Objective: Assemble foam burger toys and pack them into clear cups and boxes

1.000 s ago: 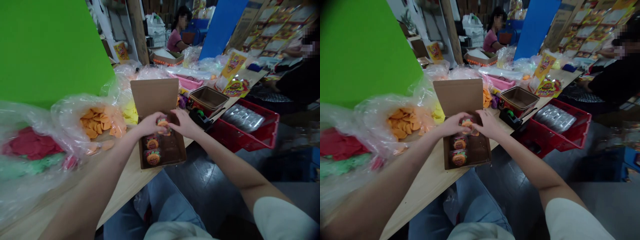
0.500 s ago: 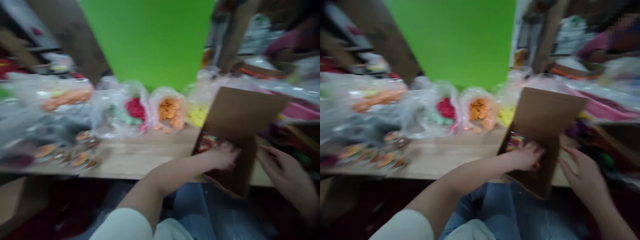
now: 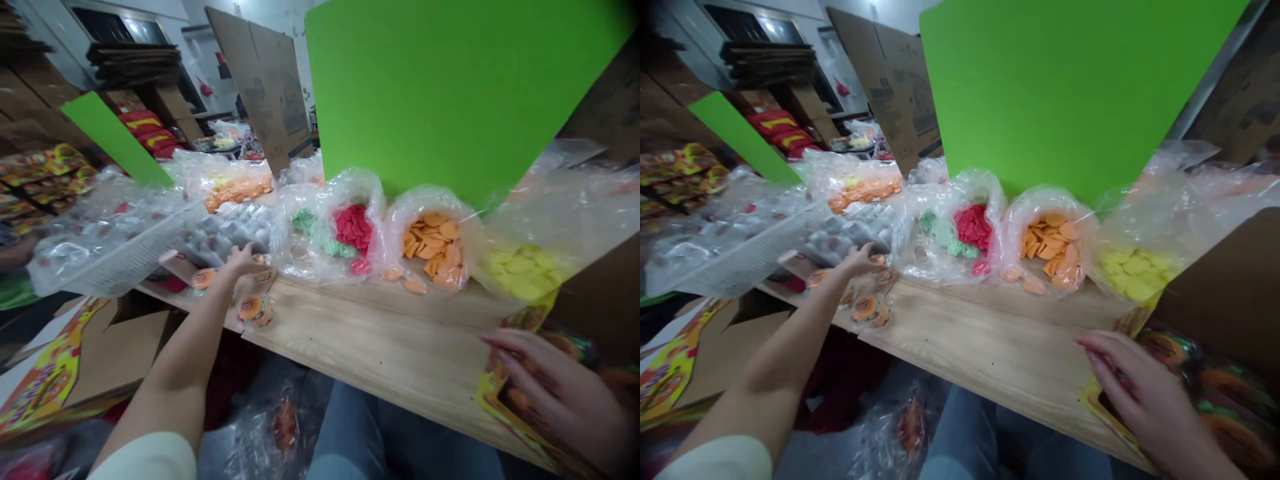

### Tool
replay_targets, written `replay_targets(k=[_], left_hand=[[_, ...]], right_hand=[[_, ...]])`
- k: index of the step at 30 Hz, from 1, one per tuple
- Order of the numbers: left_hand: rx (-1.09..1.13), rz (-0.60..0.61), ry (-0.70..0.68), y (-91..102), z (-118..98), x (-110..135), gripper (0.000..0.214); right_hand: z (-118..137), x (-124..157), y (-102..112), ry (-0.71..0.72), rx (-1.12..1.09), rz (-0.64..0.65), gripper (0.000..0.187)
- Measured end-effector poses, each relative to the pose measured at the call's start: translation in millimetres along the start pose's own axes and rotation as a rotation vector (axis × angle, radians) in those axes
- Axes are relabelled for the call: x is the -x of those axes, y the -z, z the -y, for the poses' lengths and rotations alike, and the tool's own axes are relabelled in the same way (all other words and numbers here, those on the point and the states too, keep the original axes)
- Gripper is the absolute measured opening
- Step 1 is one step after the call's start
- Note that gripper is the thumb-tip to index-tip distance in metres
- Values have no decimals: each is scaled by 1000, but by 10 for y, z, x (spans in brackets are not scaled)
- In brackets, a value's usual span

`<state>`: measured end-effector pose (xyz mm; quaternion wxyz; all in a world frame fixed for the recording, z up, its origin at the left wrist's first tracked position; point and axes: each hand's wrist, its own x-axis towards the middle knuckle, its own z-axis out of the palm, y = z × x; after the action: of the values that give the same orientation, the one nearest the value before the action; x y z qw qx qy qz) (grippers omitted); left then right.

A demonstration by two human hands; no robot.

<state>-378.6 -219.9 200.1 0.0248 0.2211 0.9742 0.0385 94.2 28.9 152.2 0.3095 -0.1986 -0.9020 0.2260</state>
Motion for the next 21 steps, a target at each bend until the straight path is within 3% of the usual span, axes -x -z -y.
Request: replay_targets(k=[3,6,8,10,13,15,17,20,21], left_hand=[[20,83,-24,-34,223,-188,69],[22,49,-58,-45,162,-116,69],[44,-32,-123,-36,-13,162,73],[142,-107,-302,-58,-302,640,73],[385,21,-690,-177,-819,1406,75],[462,124,-818,-247,-1041,1642,85],[441,259,-864,-258,-1076,1546,94],[123,434,-674,-250,-933,981,73],[54,442,-628,-263,-889,766,65]], right_hand=[[286,-209,-201,70,-92,205,27],[582,-367,-393,18,-197,282,21],[762,-471,-584,-115,-323,304,23],[905,-575,-809,-276,-544,322,42],[986,-671,-1050,-463,-880,467,76],[912,-646,-1059,-552,-931,578,66],[764,-529,-972,-617,-892,594,42],[575,-226,-867,-690,-797,583,32],[546,-118,-882,-702,-741,576,32]])
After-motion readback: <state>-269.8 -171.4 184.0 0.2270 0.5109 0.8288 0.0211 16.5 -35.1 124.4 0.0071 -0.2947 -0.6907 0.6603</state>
